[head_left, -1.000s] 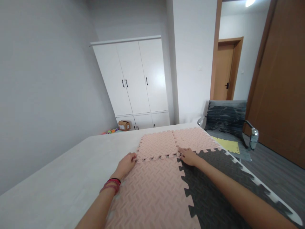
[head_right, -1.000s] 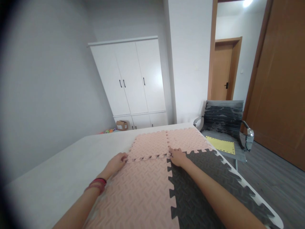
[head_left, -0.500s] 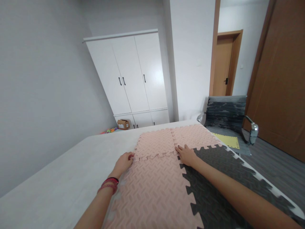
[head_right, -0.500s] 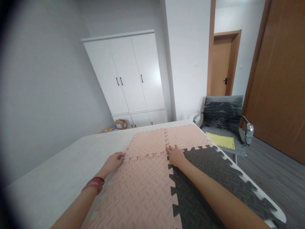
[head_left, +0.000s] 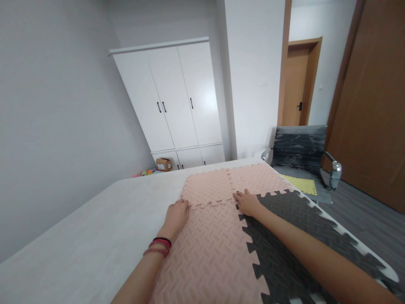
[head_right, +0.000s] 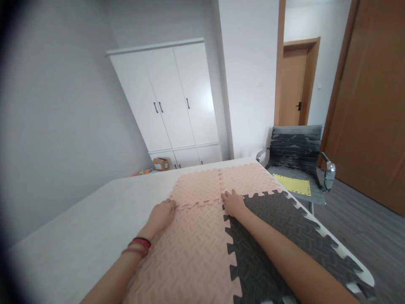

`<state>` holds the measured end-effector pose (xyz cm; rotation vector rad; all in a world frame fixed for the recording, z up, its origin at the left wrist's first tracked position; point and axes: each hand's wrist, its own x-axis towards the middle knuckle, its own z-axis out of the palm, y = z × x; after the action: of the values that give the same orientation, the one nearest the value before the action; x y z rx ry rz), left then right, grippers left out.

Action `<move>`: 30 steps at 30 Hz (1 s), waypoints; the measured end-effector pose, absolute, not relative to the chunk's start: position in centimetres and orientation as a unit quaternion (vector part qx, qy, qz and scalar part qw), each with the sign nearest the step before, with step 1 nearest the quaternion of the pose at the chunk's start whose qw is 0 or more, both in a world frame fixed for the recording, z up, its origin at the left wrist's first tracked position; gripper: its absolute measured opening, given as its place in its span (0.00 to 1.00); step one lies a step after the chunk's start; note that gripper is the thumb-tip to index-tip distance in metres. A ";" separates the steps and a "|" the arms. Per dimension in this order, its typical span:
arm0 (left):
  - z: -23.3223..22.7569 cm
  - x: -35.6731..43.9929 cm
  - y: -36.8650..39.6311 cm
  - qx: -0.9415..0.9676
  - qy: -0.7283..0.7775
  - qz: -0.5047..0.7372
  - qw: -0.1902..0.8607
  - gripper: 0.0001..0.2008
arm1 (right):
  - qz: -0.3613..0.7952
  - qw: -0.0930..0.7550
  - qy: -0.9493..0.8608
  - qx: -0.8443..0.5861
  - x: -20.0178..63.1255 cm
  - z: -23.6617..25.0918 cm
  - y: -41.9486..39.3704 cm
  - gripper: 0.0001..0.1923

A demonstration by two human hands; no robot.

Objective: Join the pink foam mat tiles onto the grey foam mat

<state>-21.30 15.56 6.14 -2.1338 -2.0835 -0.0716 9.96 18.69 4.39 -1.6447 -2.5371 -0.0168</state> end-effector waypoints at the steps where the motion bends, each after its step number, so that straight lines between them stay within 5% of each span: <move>1: 6.2 -20.5 15.3 -0.721 -0.689 -0.019 0.072 0.15 | -0.007 0.059 -0.837 -0.543 10.0 4.4 18.7 0.24; 8: 4.3 -16.9 13.4 -0.722 -0.690 -0.029 0.047 0.24 | -0.011 0.065 -0.833 -0.549 9.9 4.1 18.5 0.25; 25: 5.9 -19.0 14.7 -0.753 -0.658 0.013 0.013 0.16 | -0.017 0.081 -0.832 -0.549 10.0 3.5 18.4 0.25; 30: 5.7 -16.2 13.9 -0.775 -0.631 -0.010 0.032 0.21 | -0.039 0.096 -0.842 -0.530 9.5 3.3 17.8 0.27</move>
<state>-16.24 13.88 5.71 -2.3872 -1.9434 -0.0320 9.47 17.76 3.29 -1.5699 -2.4933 -0.1141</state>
